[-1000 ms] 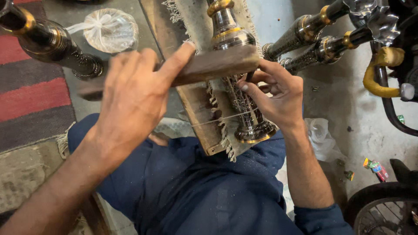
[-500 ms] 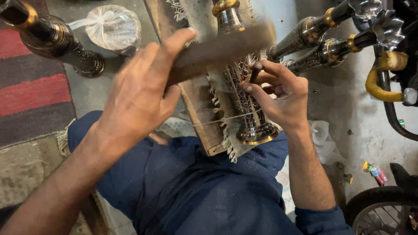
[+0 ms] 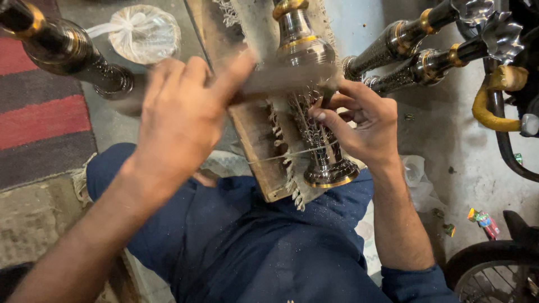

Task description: The person sits on the floor with an ornate metal vase held on a padded board across their lap. They hold a small punch against the vase's decorated surface and strike it with a wooden mallet, repositioning the punch repeatedly to work the pattern, occasionally steadying or turning the vase.

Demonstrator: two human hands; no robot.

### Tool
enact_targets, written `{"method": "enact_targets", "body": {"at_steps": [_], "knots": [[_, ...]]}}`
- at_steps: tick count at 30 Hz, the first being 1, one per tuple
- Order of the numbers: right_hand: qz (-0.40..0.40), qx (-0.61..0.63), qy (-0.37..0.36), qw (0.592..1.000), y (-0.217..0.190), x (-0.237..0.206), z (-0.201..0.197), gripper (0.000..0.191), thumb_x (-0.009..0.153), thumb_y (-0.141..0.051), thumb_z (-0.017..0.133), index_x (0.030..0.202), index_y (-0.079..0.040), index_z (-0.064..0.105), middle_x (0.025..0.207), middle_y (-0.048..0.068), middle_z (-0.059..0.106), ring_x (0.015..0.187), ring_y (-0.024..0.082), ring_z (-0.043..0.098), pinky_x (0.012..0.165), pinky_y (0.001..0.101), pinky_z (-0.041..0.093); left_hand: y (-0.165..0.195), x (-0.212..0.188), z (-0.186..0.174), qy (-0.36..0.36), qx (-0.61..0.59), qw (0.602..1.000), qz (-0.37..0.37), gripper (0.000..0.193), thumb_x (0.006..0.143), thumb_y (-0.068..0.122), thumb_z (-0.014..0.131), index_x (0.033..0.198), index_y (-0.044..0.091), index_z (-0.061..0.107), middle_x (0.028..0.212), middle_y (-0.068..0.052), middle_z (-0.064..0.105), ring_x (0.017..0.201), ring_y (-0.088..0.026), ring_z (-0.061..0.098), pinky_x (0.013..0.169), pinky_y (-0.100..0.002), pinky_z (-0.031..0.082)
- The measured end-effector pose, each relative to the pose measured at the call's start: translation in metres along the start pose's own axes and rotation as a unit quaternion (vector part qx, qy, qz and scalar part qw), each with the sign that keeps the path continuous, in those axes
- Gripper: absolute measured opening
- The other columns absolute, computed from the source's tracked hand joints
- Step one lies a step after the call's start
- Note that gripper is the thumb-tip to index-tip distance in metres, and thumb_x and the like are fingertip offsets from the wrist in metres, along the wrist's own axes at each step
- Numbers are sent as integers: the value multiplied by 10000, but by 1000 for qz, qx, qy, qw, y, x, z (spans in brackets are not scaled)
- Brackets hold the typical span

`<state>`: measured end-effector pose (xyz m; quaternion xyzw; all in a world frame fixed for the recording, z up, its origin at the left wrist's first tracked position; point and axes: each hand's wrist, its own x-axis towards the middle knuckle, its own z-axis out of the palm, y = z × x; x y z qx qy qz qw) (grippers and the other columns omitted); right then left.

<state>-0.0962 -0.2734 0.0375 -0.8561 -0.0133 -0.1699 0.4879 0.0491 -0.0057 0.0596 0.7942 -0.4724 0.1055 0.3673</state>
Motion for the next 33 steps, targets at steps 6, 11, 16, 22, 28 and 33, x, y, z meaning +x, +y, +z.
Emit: {"method": "enact_targets", "body": {"at_steps": [6, 11, 16, 22, 28, 33], "knots": [[7, 14, 1, 1000, 0, -1, 0, 359, 994, 127, 684, 1333, 64, 584, 1099, 168, 758, 1057, 212, 761, 888, 299, 672, 2, 2, 4, -5, -47, 999, -23, 704, 893, -36, 672, 1513, 170, 410, 1130, -180, 586, 1026, -411, 620, 914, -505, 507], [-8, 38, -3, 999, 3, 1, 0, 363, 996, 125, 683, 1337, 66, 573, 1132, 174, 735, 1082, 219, 758, 906, 308, 677, 1, 7, 3, -21, -185, 980, -65, 696, 906, -21, 627, 1521, 190, 379, 1277, -166, 583, 1122, -372, 625, 934, -458, 524], [-3, 11, -10, 1000, 1, 2, -2, 373, 986, 118, 687, 1339, 62, 579, 1093, 163, 757, 1049, 214, 766, 862, 287, 670, 0, 11, 3, -3, -43, 999, 1, 691, 893, -44, 676, 1498, 178, 427, 1192, -184, 580, 1123, -402, 599, 1041, -507, 486], [11, 25, -24, 999, -2, 5, -3, 370, 980, 127, 683, 1332, 63, 592, 1087, 155, 760, 1050, 208, 769, 874, 291, 674, -2, 12, 5, -7, 4, 1000, 3, 745, 849, -36, 719, 1513, 175, 453, 1105, -155, 585, 1044, -384, 608, 1022, -509, 469], [36, 44, -27, 998, -1, 4, -3, 389, 970, 142, 667, 1342, 49, 603, 1057, 125, 756, 1035, 197, 761, 825, 287, 654, -7, 10, 7, -26, 84, 996, 8, 807, 821, -15, 762, 1544, 204, 480, 1014, -144, 557, 989, -391, 590, 953, -516, 459], [-9, 89, -23, 996, 2, 4, -2, 443, 982, 143, 666, 1397, 36, 554, 1135, 118, 722, 1091, 192, 758, 915, 296, 671, -9, 8, 9, -20, 73, 997, 14, 778, 859, 37, 787, 1555, 218, 488, 1023, -149, 559, 999, -411, 576, 962, -510, 470]]}}
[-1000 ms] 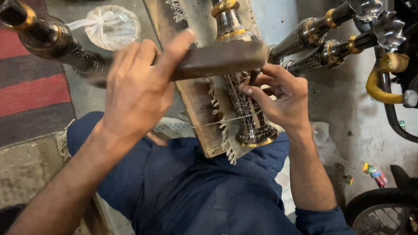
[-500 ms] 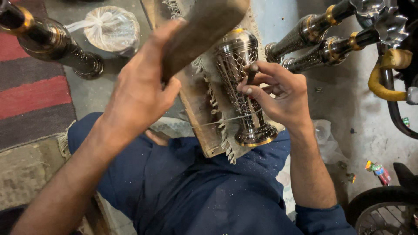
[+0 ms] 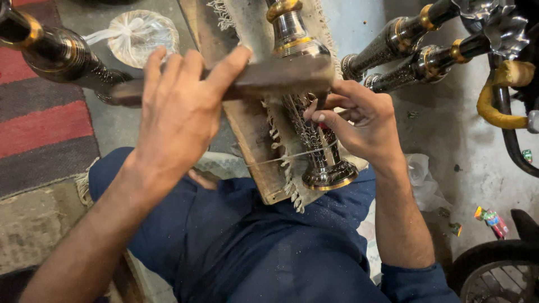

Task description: The person sits on the floor with an ornate metal vase held on a padded board across their lap. They hold a small punch against the vase's decorated surface and strike it with a wooden mallet, repositioning the punch repeatedly to work the pattern, occasionally steadying or turning the vase.

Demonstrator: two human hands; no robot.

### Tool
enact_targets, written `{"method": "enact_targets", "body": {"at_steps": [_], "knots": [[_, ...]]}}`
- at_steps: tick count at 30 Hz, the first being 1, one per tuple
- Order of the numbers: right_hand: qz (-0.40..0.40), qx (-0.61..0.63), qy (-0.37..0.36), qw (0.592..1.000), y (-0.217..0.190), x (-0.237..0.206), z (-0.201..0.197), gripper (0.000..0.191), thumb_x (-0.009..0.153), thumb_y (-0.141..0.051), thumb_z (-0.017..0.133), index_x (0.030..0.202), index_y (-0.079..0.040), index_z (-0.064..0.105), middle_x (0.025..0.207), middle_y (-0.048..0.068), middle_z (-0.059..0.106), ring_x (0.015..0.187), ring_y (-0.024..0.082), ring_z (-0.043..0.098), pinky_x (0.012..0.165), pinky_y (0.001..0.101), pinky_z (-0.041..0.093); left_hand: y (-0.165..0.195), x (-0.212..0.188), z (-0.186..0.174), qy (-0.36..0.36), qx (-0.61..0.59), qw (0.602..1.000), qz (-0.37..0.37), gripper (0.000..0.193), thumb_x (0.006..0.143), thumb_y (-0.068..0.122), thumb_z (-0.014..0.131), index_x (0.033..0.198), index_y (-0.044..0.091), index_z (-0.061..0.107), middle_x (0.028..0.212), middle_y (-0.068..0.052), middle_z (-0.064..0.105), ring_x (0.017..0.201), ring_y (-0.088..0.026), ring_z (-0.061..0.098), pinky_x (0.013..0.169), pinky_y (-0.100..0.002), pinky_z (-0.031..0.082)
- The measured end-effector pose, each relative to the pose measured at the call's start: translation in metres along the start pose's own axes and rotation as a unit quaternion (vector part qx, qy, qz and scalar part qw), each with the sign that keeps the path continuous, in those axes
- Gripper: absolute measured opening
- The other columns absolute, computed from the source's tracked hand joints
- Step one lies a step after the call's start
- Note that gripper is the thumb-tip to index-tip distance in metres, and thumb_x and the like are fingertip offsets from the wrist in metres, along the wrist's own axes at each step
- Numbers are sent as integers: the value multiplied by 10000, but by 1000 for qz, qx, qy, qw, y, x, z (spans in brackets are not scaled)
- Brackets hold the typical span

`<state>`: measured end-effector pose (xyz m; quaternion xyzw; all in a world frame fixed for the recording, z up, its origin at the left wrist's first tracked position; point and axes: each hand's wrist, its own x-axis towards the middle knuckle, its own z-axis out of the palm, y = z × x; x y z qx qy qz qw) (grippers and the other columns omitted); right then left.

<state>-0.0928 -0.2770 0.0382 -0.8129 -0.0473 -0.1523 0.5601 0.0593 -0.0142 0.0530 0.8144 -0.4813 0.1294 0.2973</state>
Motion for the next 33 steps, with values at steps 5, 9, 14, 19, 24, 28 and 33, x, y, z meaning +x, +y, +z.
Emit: {"method": "enact_targets", "body": {"at_steps": [5, 9, 14, 19, 24, 28, 33], "knots": [[41, -34, -3, 999, -2, 0, -1, 415, 968, 147, 655, 1364, 37, 593, 1098, 123, 740, 1058, 193, 758, 873, 286, 663, -4, 1, 0, -4, -70, 997, -22, 779, 805, 70, 803, 1505, 183, 481, 1024, -167, 578, 943, -430, 568, 882, -522, 462], [66, -34, 2, 997, -2, 0, 0, 370, 975, 133, 665, 1327, 28, 620, 1055, 109, 750, 1024, 176, 764, 813, 268, 652, -7, 2, 0, 14, -4, 1000, 14, 743, 906, -26, 729, 1558, 228, 480, 1069, -150, 546, 1012, -394, 572, 983, -505, 481], [40, 7, 14, 999, 6, -2, 2, 420, 988, 138, 652, 1383, 18, 573, 1082, 123, 737, 1037, 187, 753, 835, 278, 643, -3, -2, 2, -33, 84, 996, -11, 798, 862, -53, 730, 1568, 234, 495, 1012, -157, 564, 976, -385, 596, 926, -511, 498], [2, 43, 26, 999, 12, -2, 5, 399, 1032, 156, 641, 1398, 29, 545, 1153, 152, 708, 1074, 218, 742, 940, 314, 661, 3, -2, -4, -56, -124, 987, -82, 863, 812, -29, 727, 1575, 217, 409, 1047, -166, 587, 986, -386, 614, 876, -494, 503], [19, -22, 31, 999, 0, 1, 8, 403, 997, 139, 667, 1373, 34, 565, 1123, 124, 728, 1093, 223, 764, 890, 302, 689, 10, 5, -10, -57, -259, 951, -160, 794, 853, -31, 643, 1546, 233, 359, 1243, -105, 616, 959, -303, 666, 814, -423, 543], [47, -35, 35, 998, -13, 3, 13, 369, 977, 135, 675, 1329, 44, 611, 1177, 123, 718, 1100, 218, 755, 891, 303, 673, 6, 10, -13, -70, -21, 996, -45, 750, 930, -37, 696, 1568, 252, 429, 1046, -161, 612, 946, -350, 636, 836, -478, 508], [65, -47, 22, 997, -14, 3, 13, 401, 977, 124, 698, 1360, 32, 624, 1082, 132, 760, 1066, 214, 753, 876, 300, 651, 0, 1, -14, 31, -102, 994, -17, 734, 893, -24, 681, 1544, 204, 430, 1192, -164, 610, 1121, -387, 617, 1003, -477, 515]]}}
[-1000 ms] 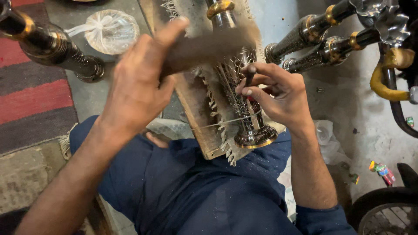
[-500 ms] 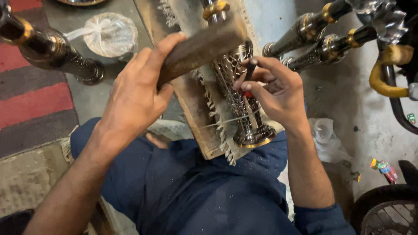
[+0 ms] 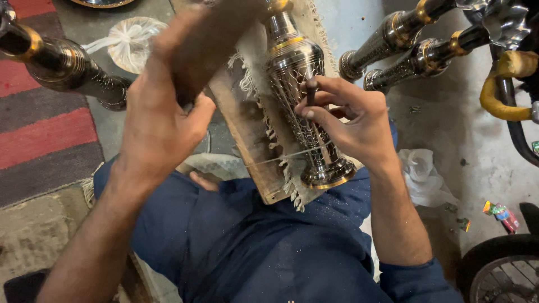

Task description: The person sits on the floor with an ornate metal vase held on a padded board across their lap. They hold a small punch against the vase's decorated surface and strike it with a wooden mallet, repositioning the punch repeatedly to work the pattern, occasionally steadying or turning the vase.

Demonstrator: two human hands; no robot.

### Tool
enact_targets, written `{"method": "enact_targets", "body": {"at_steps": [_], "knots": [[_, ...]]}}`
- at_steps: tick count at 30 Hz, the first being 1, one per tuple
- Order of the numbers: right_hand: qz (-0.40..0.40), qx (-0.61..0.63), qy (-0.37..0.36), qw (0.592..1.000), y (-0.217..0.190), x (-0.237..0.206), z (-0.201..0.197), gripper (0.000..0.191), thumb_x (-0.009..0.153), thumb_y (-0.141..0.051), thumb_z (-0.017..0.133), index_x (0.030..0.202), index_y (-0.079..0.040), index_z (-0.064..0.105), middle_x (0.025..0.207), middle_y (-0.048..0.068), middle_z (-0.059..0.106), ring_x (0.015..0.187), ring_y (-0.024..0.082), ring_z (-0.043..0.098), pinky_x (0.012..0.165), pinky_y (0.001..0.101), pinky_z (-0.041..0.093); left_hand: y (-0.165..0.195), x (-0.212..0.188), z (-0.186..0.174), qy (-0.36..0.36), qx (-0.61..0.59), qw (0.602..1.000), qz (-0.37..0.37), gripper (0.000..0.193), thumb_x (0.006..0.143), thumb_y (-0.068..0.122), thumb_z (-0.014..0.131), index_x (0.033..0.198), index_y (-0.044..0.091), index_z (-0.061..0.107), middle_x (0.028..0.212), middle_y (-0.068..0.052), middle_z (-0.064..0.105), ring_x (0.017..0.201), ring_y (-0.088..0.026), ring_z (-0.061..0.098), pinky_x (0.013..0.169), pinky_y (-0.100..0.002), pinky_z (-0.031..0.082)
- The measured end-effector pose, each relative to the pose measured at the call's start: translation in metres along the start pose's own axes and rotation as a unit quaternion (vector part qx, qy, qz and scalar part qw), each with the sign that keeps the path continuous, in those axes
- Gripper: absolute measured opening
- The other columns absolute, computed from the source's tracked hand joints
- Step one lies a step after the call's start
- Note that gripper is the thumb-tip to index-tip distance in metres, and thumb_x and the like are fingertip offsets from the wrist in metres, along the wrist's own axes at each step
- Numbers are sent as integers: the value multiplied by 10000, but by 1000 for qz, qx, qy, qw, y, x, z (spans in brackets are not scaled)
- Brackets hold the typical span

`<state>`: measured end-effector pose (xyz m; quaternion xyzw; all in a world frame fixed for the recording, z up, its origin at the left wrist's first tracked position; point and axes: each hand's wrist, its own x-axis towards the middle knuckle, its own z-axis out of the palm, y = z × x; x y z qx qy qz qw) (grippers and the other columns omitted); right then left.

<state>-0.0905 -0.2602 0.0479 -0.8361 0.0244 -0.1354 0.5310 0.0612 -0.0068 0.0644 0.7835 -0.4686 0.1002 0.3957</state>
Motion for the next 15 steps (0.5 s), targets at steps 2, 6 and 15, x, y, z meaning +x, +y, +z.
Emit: {"method": "enact_targets", "body": {"at_steps": [2, 6, 15], "knots": [[-30, 7, 2, 1000, 7, 1, 0, 438, 980, 117, 695, 1391, 19, 578, 1090, 144, 752, 1066, 216, 757, 900, 311, 661, 0, -4, 4, -30, 52, 998, -11, 680, 913, -11, 689, 1511, 231, 473, 1142, -148, 618, 1089, -370, 626, 975, -466, 521], [-12, 97, 33, 995, 30, 4, -16, 375, 1007, 94, 636, 1362, -18, 583, 1059, 152, 761, 986, 220, 780, 850, 347, 688, -5, -16, 5, -110, 184, 975, -59, 751, 851, -40, 679, 1528, 226, 490, 1013, -183, 622, 986, -396, 628, 876, -512, 506], [43, 216, 106, 970, 59, -29, -53, 300, 1072, 28, 659, 1355, 2, 560, 1022, 136, 711, 965, 196, 724, 932, 333, 624, -10, -110, 47, -184, -216, 873, -397, 793, 806, 93, 662, 1546, 106, 377, 1147, -230, 695, 1064, -357, 732, 907, -449, 556]]}}
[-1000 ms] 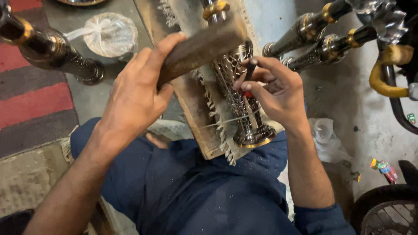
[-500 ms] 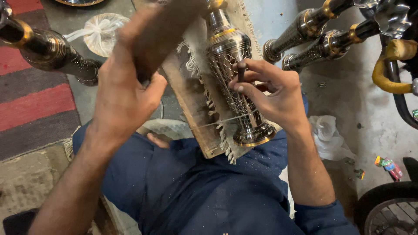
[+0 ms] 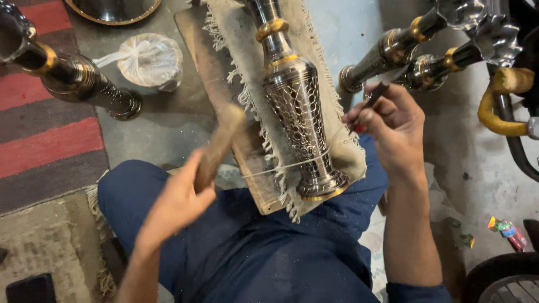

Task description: The person sits on the floor with an ornate metal vase held on a padded board across their lap. They hold a small punch against the vase's decorated surface and strike it with a wooden mallet, repositioning the punch repeatedly to work the pattern, occasionally steadying or turning the vase.

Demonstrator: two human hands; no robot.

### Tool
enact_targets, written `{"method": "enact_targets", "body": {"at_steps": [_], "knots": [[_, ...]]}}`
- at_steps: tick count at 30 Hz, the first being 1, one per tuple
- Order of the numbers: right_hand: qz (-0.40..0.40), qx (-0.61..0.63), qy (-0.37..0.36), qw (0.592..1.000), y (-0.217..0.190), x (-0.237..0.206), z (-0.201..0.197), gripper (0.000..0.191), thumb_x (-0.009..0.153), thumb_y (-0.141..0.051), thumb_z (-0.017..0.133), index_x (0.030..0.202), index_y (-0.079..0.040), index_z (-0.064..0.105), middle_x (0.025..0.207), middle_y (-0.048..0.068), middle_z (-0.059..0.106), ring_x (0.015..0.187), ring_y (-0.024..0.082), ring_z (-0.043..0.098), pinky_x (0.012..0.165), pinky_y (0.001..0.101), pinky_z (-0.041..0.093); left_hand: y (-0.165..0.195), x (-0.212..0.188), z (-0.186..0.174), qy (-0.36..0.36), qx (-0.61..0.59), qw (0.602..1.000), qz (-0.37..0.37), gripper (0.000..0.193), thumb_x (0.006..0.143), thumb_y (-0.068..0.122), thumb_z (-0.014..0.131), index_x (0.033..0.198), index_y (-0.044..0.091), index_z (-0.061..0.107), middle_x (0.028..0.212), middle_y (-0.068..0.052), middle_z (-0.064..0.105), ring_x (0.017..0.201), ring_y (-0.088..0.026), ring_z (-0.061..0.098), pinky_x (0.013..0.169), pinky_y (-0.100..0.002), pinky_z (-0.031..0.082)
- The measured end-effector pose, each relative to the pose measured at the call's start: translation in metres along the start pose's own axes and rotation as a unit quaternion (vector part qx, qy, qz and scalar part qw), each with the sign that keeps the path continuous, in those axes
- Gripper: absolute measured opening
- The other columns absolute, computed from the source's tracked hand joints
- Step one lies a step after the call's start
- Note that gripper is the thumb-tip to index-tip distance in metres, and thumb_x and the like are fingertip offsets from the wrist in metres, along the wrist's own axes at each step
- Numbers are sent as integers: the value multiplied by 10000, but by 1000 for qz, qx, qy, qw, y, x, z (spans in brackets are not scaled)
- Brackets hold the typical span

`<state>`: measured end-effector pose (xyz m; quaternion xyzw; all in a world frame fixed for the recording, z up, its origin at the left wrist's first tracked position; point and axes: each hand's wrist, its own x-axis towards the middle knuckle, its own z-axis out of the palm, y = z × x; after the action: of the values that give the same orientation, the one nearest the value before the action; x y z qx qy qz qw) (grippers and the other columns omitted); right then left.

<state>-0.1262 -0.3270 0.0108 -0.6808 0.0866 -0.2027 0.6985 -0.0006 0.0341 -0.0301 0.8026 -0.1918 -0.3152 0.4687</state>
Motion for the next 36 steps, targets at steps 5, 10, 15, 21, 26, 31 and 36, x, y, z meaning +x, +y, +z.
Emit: {"method": "enact_targets", "body": {"at_steps": [5, 10, 15, 21, 26, 31, 36], "knots": [[12, -23, -10, 1000, -5, 2, -2, 431, 995, 45, 694, 1402, 3, 556, 1041, 149, 733, 992, 211, 739, 896, 324, 615, -9, -18, 11, 51, 89, 985, 137, 783, 794, 130, 735, 1509, 90, 417, 1262, -228, 615, 1179, -404, 601, 973, -490, 476], [32, -24, -26, 999, -7, 14, 10, 360, 963, 57, 683, 1312, 24, 598, 1018, 153, 740, 959, 213, 752, 864, 326, 640, 31, -34, 54, 206, 206, 900, 324, 633, 850, 237, 781, 1427, 235, 520, 1070, -113, 653, 954, -329, 641, 853, -438, 509], [22, -47, -94, 994, -11, 31, 18, 330, 991, 41, 684, 1312, 43, 609, 1048, 160, 746, 976, 194, 736, 861, 300, 619, 54, -10, 106, 130, 314, 825, 451, 592, 959, 112, 599, 1508, 326, 542, 762, -20, 473, 674, -205, 588, 609, -372, 495], [24, -66, -186, 980, -16, 51, 18, 392, 950, 30, 699, 1327, 24, 592, 1023, 141, 757, 968, 174, 753, 847, 285, 639, 63, -4, 123, 146, 355, 809, 445, 616, 963, 124, 541, 1543, 329, 513, 759, -20, 479, 654, -197, 597, 605, -364, 507], [-1, -67, -289, 955, -17, 68, 23, 331, 987, 47, 697, 1313, 44, 635, 1049, 118, 730, 1008, 184, 745, 916, 307, 638, 83, -19, 129, 156, 391, 827, 372, 621, 915, 110, 532, 1495, 333, 536, 802, -62, 557, 716, -247, 638, 669, -383, 532], [-51, -174, -357, 916, -20, 83, 33, 381, 936, 7, 748, 1305, -3, 658, 997, 105, 759, 974, 158, 767, 847, 286, 629, 59, -34, 92, 219, 132, 917, 306, 538, 899, 259, 749, 1381, 291, 512, 1061, -85, 682, 937, -305, 666, 831, -403, 536], [-121, -220, -411, 876, -23, 92, 41, 453, 928, -73, 764, 1360, -53, 627, 992, 71, 806, 908, 130, 773, 816, 284, 625, 10, -27, 47, 286, 241, 924, 81, 719, 781, 265, 807, 1432, 89, 558, 1086, -213, 681, 1010, -395, 653, 836, -442, 514]]}}
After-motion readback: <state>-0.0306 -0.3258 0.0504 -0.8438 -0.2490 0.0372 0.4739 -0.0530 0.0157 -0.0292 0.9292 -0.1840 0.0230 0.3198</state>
